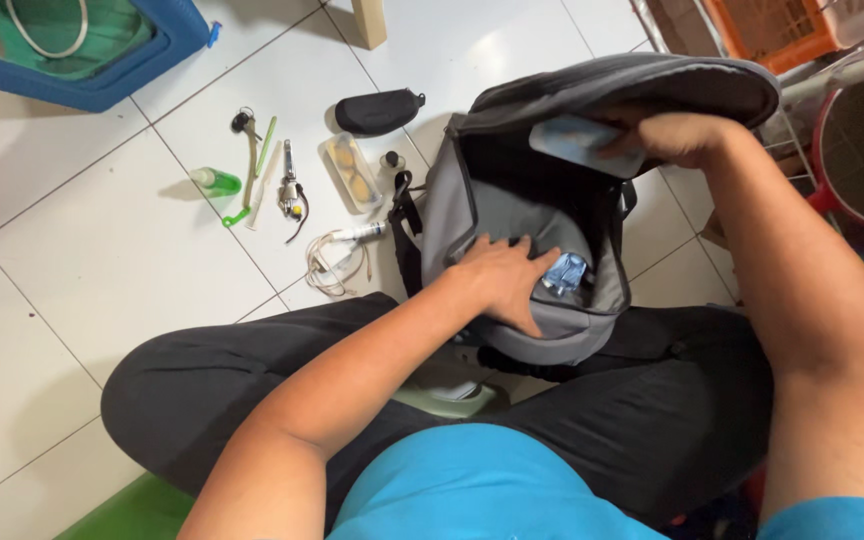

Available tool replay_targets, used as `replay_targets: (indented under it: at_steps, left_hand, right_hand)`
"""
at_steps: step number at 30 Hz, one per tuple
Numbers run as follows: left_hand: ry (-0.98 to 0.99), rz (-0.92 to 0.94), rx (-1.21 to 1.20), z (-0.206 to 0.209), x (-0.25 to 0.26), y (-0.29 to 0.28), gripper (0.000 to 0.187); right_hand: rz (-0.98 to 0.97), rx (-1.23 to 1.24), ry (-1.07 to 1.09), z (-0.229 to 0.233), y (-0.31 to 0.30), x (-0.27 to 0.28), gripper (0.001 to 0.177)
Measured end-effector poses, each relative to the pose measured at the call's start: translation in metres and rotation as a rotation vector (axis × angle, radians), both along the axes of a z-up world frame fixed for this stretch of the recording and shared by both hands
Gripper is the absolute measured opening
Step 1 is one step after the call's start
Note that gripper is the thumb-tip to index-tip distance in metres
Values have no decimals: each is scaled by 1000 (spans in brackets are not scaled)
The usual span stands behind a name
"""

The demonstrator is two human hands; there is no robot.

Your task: The person sits on a small stool and packs a gray backpack with daily essentials. They place a water bottle, a plastic container, a small bottle, a black pouch, a charger cable, a green bottle, a comb, a straw, a keychain, and a cap into the bag.

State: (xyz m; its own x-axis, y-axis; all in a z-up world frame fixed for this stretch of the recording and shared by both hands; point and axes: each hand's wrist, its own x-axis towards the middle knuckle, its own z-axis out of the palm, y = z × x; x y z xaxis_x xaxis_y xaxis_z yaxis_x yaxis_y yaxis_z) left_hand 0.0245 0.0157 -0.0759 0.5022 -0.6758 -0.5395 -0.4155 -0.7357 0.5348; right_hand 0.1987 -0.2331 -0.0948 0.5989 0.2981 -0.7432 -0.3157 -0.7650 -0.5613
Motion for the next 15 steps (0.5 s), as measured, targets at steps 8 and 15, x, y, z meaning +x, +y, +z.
replay_targets:
  at_steps: [8,15]
  left_hand:
    - [195,-14,103,-8,7,-10,128]
    - [192,-68,5,-19,23,-14,108]
  right_hand:
    - [-197,270,84,-35,-18,64,59]
    - [-241,245,113,-47,-14,86,57]
